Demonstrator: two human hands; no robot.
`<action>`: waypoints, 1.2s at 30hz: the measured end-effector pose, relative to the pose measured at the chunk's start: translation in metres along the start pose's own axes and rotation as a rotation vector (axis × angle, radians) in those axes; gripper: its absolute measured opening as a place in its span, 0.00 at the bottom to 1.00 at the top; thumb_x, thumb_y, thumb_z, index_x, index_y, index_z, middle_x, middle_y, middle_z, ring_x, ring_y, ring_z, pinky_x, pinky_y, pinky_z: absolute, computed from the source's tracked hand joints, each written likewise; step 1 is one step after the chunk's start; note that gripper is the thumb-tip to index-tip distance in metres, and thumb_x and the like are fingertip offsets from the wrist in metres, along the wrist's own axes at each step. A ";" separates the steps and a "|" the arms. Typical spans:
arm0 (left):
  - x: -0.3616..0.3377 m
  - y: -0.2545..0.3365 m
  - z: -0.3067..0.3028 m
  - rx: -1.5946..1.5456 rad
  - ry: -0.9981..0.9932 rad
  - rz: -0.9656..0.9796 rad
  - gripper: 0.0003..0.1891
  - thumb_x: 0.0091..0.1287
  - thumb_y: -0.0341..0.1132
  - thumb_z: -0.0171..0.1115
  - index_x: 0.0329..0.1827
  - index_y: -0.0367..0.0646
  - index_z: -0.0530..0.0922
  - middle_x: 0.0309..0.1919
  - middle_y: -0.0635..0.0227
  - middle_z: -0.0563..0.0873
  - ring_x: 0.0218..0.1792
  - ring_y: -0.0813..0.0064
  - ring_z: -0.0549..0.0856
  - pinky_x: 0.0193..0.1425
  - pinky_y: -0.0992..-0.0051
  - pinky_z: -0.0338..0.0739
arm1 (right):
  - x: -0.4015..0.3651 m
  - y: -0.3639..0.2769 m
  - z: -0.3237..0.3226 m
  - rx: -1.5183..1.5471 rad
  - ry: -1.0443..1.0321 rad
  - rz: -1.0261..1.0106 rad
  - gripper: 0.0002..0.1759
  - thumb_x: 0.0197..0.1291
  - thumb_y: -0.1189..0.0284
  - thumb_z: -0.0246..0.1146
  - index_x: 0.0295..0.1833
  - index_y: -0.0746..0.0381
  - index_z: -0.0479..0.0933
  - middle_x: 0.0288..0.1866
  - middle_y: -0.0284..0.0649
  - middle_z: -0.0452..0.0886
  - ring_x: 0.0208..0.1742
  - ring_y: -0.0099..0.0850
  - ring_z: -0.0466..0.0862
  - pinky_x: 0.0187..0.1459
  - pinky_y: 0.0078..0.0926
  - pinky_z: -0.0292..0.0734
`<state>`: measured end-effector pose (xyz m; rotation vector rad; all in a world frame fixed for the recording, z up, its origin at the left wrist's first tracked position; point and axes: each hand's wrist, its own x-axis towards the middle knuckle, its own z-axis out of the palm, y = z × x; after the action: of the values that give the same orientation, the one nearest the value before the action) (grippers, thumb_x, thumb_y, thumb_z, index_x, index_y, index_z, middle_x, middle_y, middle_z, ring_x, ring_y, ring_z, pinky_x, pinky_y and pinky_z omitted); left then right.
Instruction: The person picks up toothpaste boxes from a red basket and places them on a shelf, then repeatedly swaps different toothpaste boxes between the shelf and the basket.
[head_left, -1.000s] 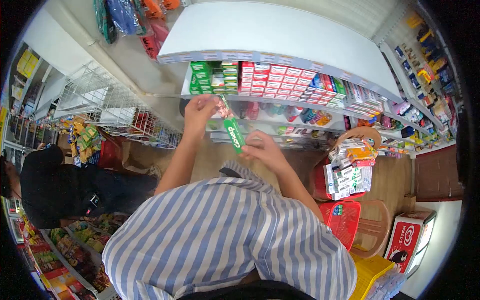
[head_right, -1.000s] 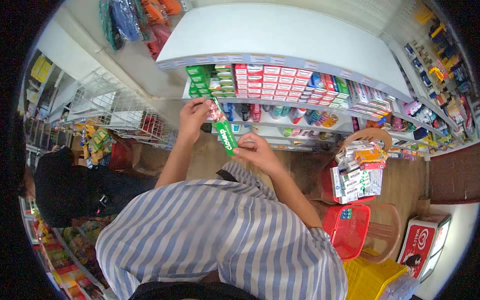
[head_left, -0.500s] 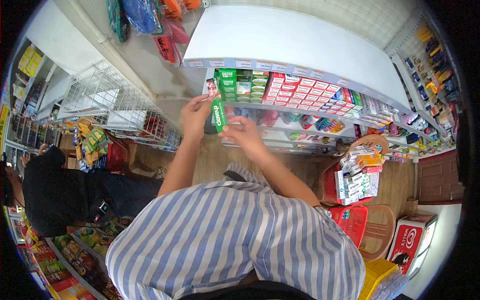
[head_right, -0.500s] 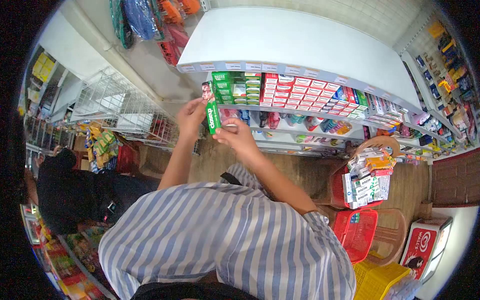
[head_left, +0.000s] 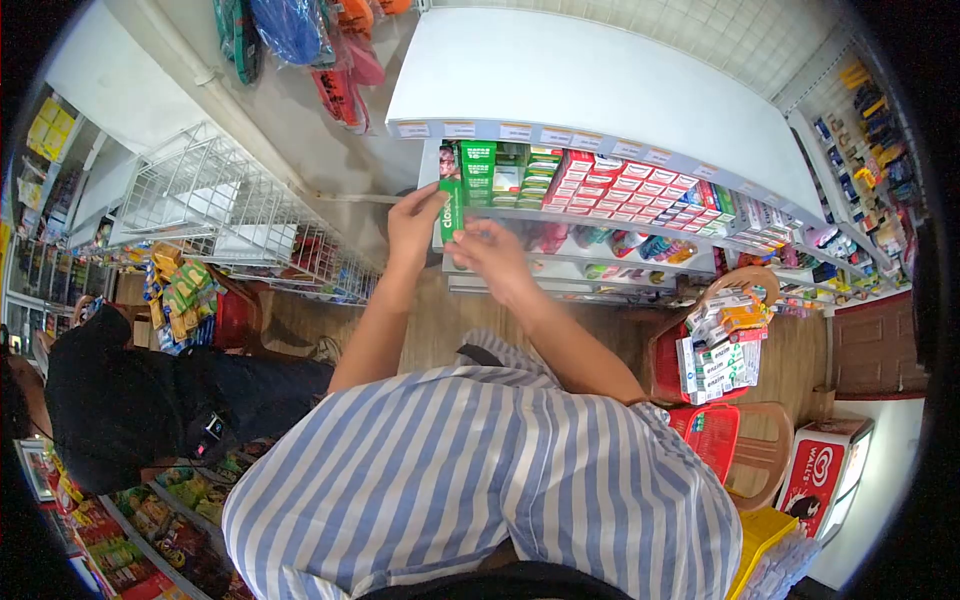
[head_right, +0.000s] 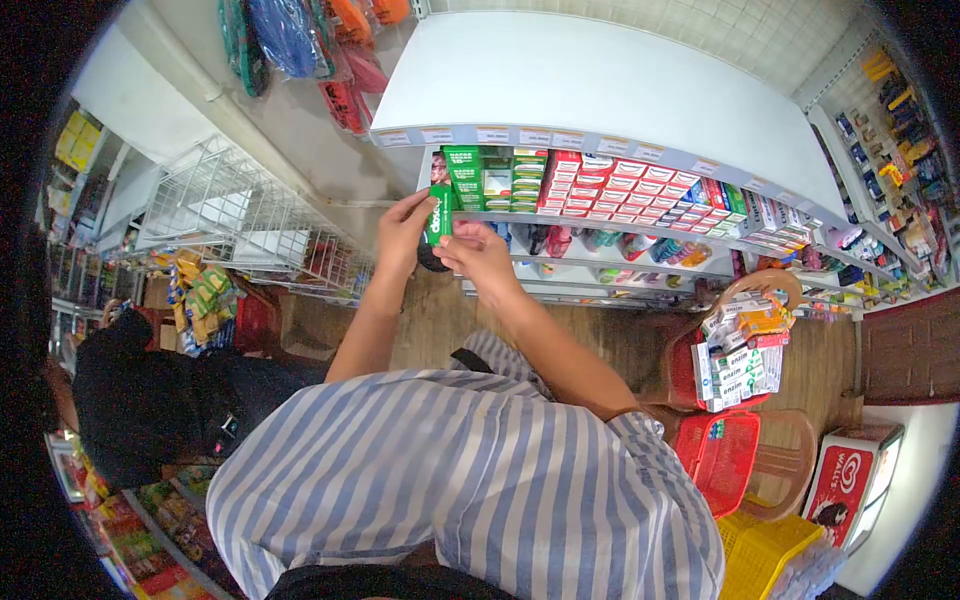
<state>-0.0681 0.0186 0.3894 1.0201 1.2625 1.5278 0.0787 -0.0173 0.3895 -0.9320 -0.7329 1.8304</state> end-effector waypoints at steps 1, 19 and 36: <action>0.001 0.000 -0.001 0.017 -0.011 -0.020 0.17 0.64 0.32 0.66 0.52 0.30 0.81 0.40 0.66 0.86 0.37 0.83 0.81 0.43 0.82 0.75 | 0.001 0.000 0.001 0.002 0.005 -0.006 0.13 0.59 0.75 0.67 0.46 0.62 0.72 0.44 0.43 0.83 0.44 0.33 0.86 0.44 0.23 0.83; 0.013 -0.014 0.003 -0.157 -0.016 -0.138 0.18 0.70 0.37 0.56 0.54 0.32 0.81 0.49 0.63 0.85 0.49 0.78 0.80 0.57 0.79 0.70 | 0.019 -0.001 0.010 0.071 0.071 -0.093 0.16 0.59 0.80 0.65 0.50 0.67 0.69 0.46 0.48 0.81 0.48 0.34 0.84 0.50 0.27 0.82; 0.007 -0.009 0.004 -0.077 -0.016 -0.101 0.18 0.69 0.33 0.57 0.57 0.31 0.78 0.48 0.62 0.85 0.45 0.78 0.81 0.52 0.79 0.73 | 0.035 0.001 0.009 0.131 0.089 -0.144 0.13 0.59 0.81 0.65 0.45 0.65 0.67 0.45 0.51 0.81 0.47 0.38 0.85 0.46 0.32 0.84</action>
<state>-0.0653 0.0271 0.3810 0.9044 1.2165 1.4767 0.0604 0.0135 0.3835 -0.8475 -0.6026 1.6785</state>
